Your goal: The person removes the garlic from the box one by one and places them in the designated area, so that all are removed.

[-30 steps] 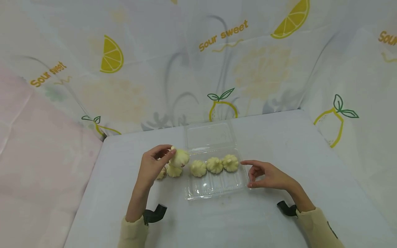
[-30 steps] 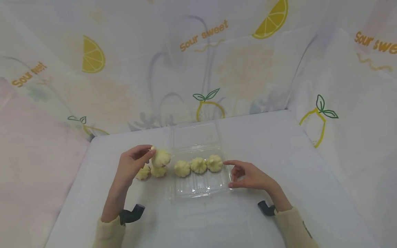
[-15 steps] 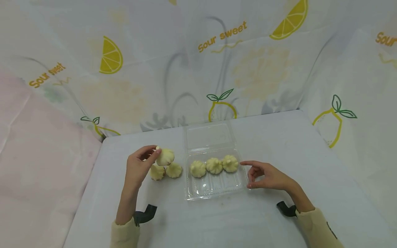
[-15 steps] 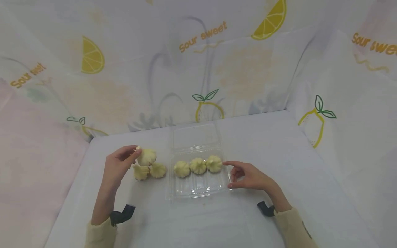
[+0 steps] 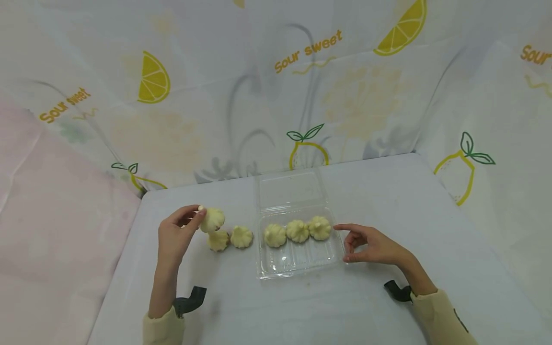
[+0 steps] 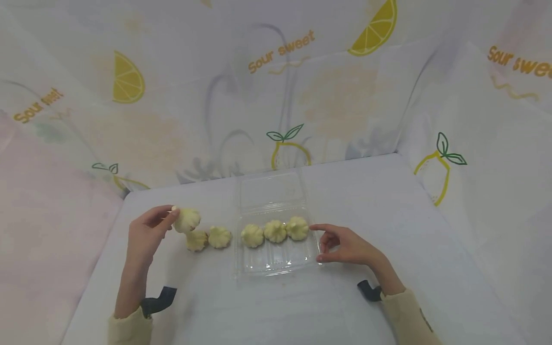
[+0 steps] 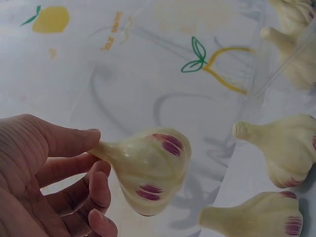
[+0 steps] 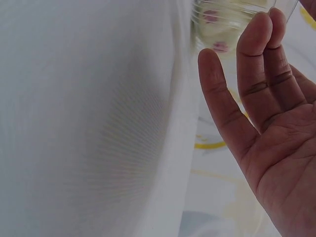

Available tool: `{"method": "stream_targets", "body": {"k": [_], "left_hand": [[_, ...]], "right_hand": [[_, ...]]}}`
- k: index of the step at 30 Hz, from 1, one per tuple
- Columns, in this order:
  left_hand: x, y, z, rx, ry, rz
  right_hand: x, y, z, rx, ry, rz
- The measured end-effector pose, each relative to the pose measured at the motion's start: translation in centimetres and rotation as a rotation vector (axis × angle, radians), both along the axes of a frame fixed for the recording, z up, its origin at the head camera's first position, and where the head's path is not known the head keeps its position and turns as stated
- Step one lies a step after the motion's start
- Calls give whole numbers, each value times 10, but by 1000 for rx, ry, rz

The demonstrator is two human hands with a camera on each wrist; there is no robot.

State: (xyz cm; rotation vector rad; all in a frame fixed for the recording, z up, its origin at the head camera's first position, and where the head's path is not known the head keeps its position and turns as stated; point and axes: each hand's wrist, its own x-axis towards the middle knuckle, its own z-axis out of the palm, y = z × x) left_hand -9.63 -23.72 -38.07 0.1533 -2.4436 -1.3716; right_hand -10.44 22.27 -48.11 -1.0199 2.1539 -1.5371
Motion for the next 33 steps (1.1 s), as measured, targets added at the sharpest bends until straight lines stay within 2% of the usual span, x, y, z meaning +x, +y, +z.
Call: {"method": "stream_targets", "body": {"k": [3,6,14,24,33], "left_hand": [[-1,-5,-1,-5,-13,32],[-7,-18,-15,0,-19,62],[-5,-30,-18,-28,1,98],[-4,-41,-28,-109,-48,147],[-5,-47,-39,-148,-81,150]], "right_hand": [[0,0,0,1,1,1],[0,0,0,-1,4,3],[1,-1,1,1,-6,-3],[0,0,1,-1,3,3],[-1,1,-1,13,0,6]]}}
